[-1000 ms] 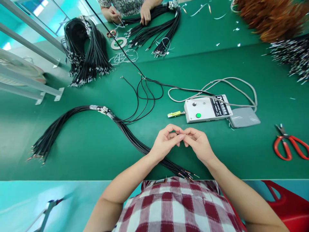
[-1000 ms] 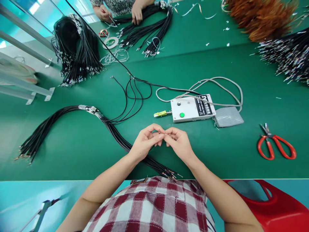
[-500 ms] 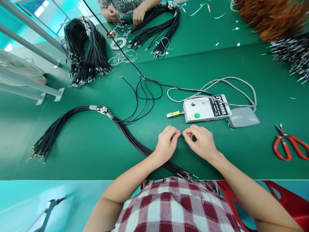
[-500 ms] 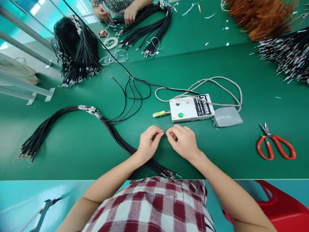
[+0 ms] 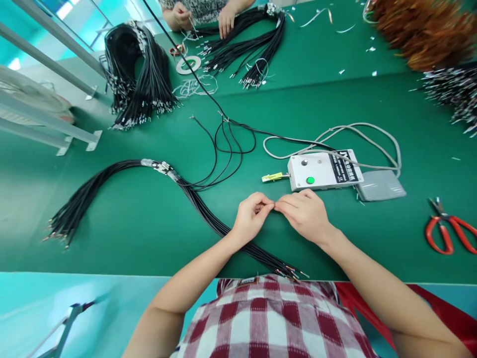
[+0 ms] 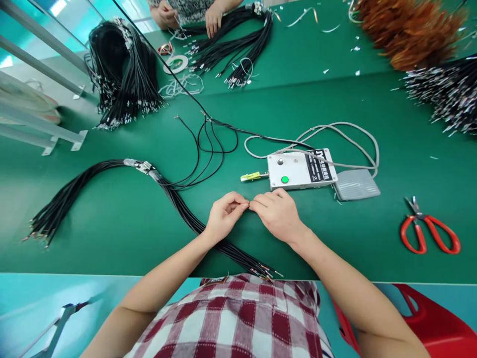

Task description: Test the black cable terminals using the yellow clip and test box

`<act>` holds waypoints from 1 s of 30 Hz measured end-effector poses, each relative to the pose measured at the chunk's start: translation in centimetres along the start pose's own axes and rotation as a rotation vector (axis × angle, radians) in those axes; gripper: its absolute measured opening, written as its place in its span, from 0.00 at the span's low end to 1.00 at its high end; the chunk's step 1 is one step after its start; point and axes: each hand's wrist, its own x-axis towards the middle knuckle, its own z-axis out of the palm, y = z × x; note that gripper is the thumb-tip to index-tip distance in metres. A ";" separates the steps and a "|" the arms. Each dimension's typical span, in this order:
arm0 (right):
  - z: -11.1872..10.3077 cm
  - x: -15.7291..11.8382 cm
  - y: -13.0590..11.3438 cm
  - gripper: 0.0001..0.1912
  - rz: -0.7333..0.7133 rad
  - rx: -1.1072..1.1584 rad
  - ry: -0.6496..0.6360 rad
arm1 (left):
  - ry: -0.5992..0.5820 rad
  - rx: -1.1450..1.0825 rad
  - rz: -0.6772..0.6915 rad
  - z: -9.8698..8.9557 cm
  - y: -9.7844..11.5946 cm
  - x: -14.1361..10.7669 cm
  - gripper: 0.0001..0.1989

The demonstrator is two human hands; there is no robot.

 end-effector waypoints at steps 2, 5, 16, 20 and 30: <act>0.3 0.1 0.4 0.10 -0.036 0.045 0.040 | -0.017 -0.199 -0.099 -0.2 -0.3 0.2 0.12; 0.2 0.6 0.6 0.08 -0.018 -0.045 0.068 | 0.016 -0.314 -0.185 -0.6 -0.2 0.7 0.17; 0.4 4.7 2.7 0.13 0.062 -0.327 -0.214 | 0.215 -0.221 -0.158 -2.9 1.5 3.5 0.14; 0.8 5.2 3.0 0.11 0.064 -0.392 -0.253 | 0.195 -0.216 -0.164 -3.0 1.4 4.2 0.13; 0.6 6.6 4.1 0.10 0.016 -0.389 -0.280 | 0.163 -0.196 -0.167 -2.7 0.5 6.3 0.12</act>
